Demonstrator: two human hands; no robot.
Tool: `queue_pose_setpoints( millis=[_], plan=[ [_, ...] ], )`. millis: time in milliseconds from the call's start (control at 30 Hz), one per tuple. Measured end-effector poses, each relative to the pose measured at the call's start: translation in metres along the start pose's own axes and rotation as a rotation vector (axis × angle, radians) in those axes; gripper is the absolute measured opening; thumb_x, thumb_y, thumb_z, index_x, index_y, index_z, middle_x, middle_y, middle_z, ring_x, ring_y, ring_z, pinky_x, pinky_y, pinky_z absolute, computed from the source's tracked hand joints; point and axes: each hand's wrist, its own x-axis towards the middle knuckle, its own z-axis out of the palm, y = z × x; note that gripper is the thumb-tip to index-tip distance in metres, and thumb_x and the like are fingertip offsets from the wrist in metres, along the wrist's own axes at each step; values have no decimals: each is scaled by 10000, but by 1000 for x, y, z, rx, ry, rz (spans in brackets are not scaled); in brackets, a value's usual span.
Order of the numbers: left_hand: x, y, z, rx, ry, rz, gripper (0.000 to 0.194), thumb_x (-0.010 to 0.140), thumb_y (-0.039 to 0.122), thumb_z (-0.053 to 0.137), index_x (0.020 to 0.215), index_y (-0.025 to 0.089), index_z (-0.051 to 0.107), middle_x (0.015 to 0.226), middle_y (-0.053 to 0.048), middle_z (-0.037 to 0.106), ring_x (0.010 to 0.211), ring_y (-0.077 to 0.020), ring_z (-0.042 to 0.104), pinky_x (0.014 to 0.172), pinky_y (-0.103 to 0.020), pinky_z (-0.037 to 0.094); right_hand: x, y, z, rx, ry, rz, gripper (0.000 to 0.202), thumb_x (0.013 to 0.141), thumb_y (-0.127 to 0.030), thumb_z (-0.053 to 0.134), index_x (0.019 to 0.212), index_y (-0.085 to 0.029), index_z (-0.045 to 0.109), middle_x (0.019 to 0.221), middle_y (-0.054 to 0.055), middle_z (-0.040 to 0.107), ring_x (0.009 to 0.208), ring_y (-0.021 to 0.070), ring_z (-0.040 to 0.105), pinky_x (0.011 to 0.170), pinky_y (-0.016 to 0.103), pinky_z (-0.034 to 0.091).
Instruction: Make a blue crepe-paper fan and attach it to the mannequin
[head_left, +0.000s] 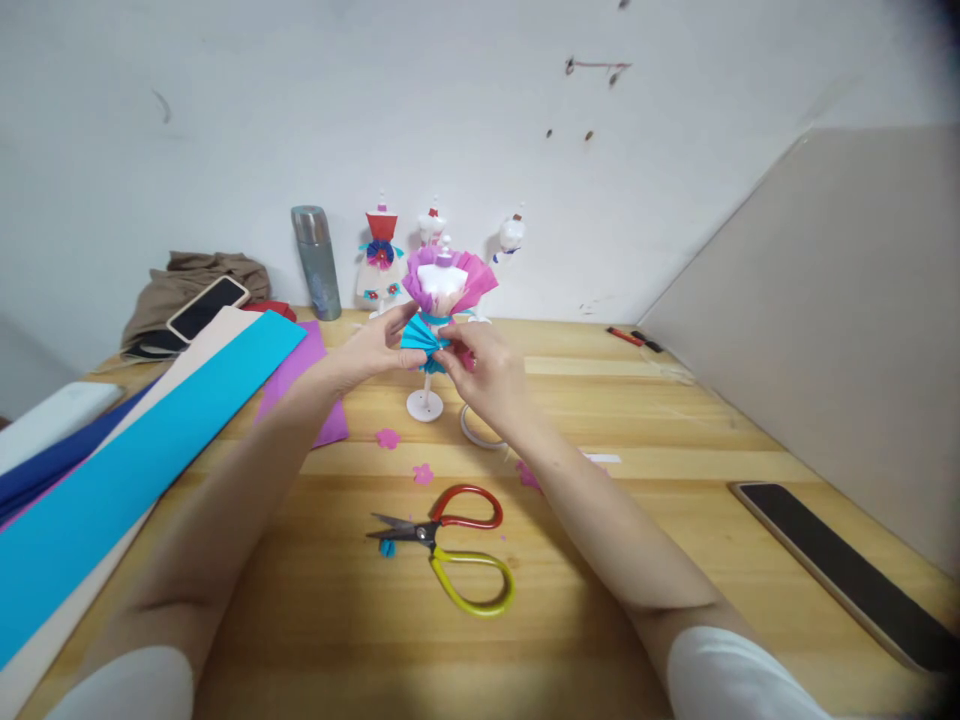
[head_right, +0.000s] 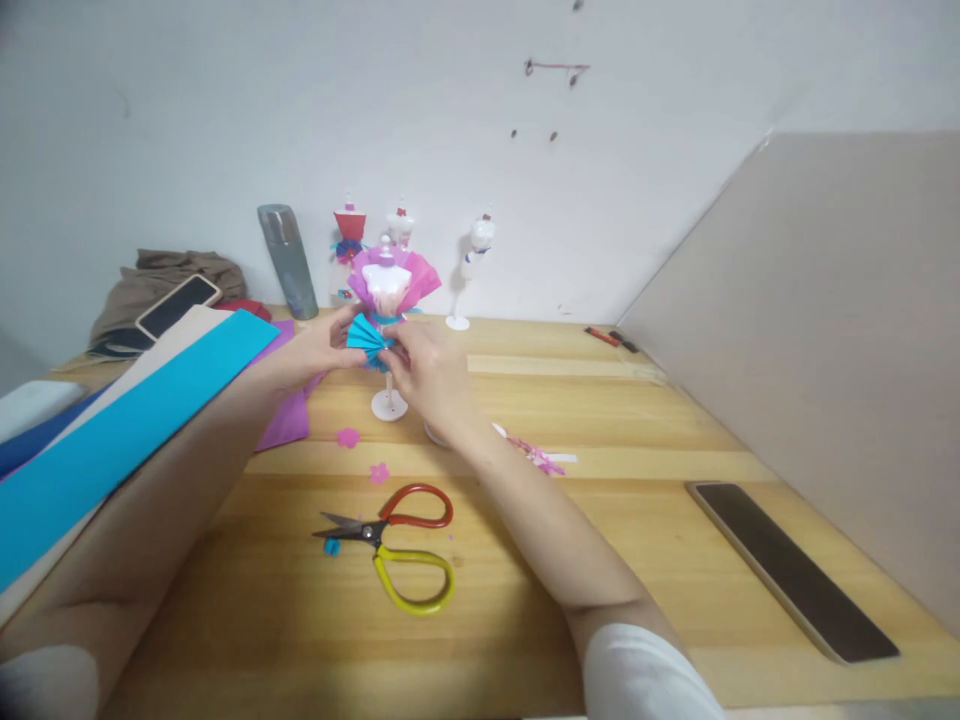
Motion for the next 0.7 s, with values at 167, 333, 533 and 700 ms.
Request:
queue_pose_setpoints(
  millis=[167,333,533,700],
  plan=[
    [3,-6,3,-24,9,-5,683,640,414,849,1231,210,575,1086,-59,718,1043,-240,667,896,-356,539,0,0,0,-69,21,-64,137,907,-186,609,1006,-219,698,956,94,722,916,251,638,808,390,510],
    [1,-4,6,9,39,-8,542,689,407,805,1138,209,575,1109,-38,701,1054,-228,651,912,-343,531,0,-2,-1,-105,28,-88,138,917,-180,592,991,-224,700,958,99,715,922,257,631,801,387,507],
    [-1,-2,6,68,74,-22,521,678,457,797,1082,198,596,999,-22,711,966,-225,661,865,-342,528,-4,-4,2,-59,77,-74,132,938,-219,579,1018,-212,683,932,93,706,891,243,637,787,373,508],
    [-1,2,6,72,68,10,465,691,459,800,1041,207,625,1027,-26,723,1012,-240,662,915,-355,512,-5,-3,3,-34,118,8,157,921,-234,595,1061,-205,662,893,79,697,843,236,637,788,377,502]
  ],
)
